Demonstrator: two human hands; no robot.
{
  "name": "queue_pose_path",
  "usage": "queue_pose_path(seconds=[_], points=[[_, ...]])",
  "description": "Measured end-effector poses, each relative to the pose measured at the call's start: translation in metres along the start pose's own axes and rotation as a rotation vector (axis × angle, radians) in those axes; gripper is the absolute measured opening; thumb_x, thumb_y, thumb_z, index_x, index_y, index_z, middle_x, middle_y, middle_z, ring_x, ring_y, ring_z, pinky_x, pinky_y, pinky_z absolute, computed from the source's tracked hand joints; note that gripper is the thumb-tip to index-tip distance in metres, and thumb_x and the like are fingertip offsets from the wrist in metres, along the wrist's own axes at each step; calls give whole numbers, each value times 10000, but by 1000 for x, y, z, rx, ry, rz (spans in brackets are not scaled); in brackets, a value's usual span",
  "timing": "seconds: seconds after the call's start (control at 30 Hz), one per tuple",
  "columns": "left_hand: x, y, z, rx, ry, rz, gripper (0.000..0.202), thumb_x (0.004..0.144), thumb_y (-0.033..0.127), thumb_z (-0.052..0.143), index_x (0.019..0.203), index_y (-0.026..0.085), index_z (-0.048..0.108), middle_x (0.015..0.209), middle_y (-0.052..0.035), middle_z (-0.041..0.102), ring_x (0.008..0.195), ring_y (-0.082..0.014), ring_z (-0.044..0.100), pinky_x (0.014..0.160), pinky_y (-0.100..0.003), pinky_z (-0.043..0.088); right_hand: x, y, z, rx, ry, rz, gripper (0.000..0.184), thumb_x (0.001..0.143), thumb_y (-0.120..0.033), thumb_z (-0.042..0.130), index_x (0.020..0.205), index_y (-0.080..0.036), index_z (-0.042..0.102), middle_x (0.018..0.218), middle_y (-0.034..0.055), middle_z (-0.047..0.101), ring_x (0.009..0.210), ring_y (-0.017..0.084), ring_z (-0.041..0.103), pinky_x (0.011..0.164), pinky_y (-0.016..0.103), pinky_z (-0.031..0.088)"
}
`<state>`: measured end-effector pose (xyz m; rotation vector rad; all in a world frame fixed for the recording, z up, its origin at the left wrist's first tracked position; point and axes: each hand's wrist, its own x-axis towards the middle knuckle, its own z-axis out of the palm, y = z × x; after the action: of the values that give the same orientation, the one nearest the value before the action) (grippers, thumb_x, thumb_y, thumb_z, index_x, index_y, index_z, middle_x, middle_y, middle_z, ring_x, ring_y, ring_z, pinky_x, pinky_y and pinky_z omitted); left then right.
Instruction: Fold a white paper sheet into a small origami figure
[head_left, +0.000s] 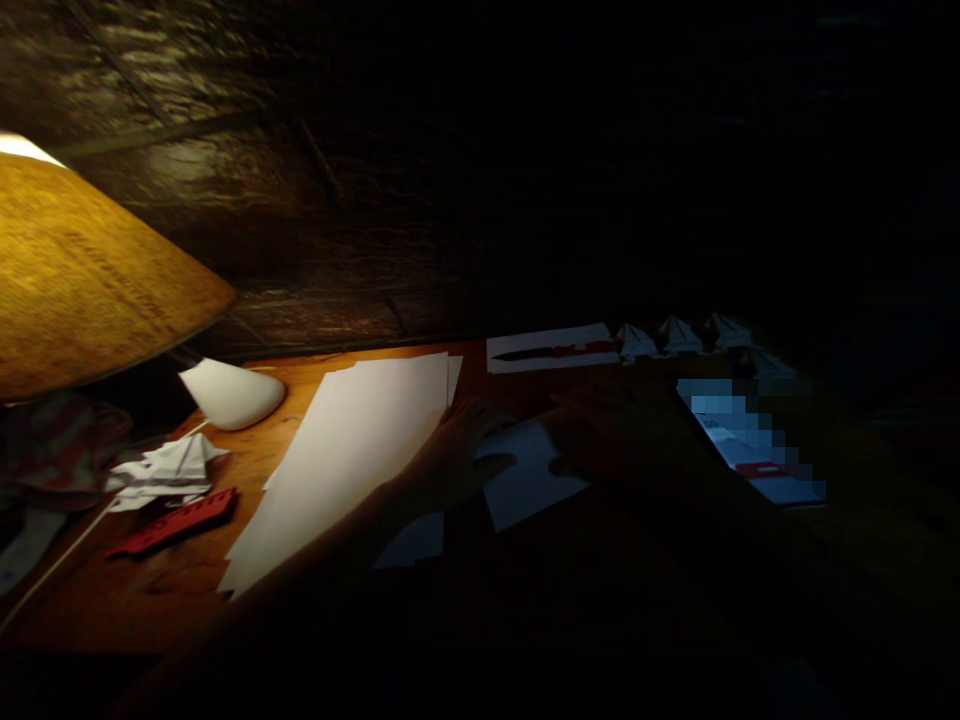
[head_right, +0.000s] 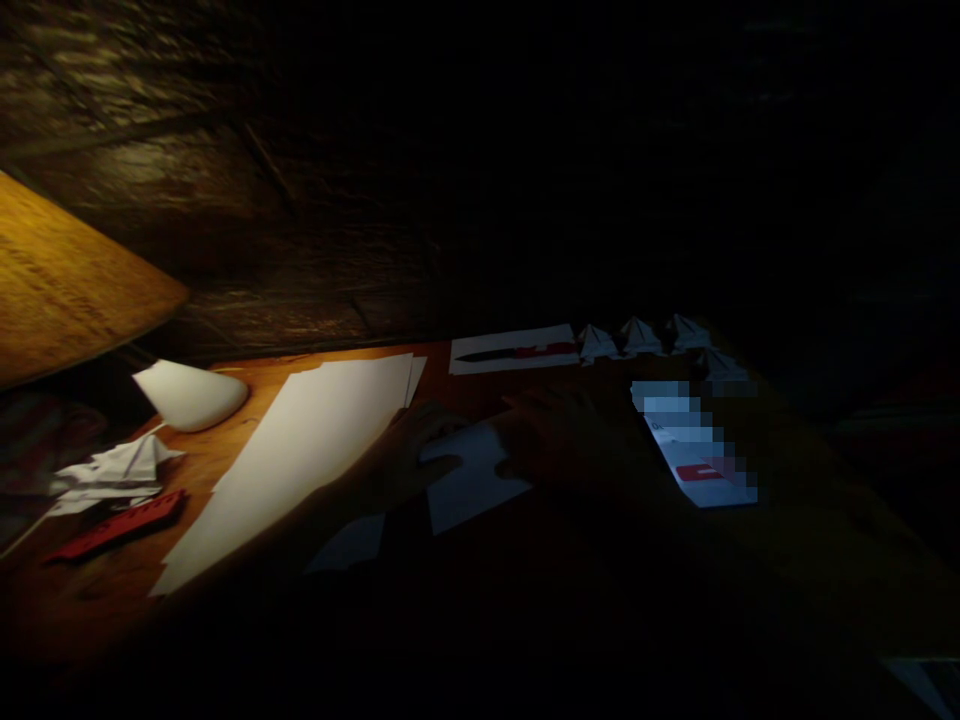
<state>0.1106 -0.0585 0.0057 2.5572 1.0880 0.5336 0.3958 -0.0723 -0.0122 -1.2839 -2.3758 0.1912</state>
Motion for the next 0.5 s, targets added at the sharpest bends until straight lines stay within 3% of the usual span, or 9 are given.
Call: queue_pose_path(seconds=[0.13,0.27,0.4,0.5], points=[[1,1,0,-151,130,-54,374,926,306,670,1274,209,574,1114,-71,608,1049,-256,585,901,-413,469,1,-6,-15,-96,-1,37,778,828,-607,746,1467,-201,567,1463,167,620,1320,405,559,1090,611,396],[3,-3,-1,-310,292,-130,315,966,374,596,1231,205,578,1094,-75,607,1029,-235,588,933,-396,463,4,-6,-23,-173,117,104,612,858,-548,726,1370,-223,644,1337,150,701,1209,379,617,1011,553,435],[5,-10,-2,-546,462,-191,365,995,510,564,1182,200,605,1120,-86,634,1054,-232,591,955,-380,455,5,-9,-31,-102,283,309,427,887,-581,683,1146,-247,751,1069,107,779,970,322,683,789,420,478],[4,-10,-1,-704,422,-165,475,973,622,568,1173,198,645,1091,-88,681,1031,-241,624,900,-365,493,6,-16,-37,68,305,456,432,909,-605,634,1078,-232,772,895,83,772,771,257,674,627,342,421]])
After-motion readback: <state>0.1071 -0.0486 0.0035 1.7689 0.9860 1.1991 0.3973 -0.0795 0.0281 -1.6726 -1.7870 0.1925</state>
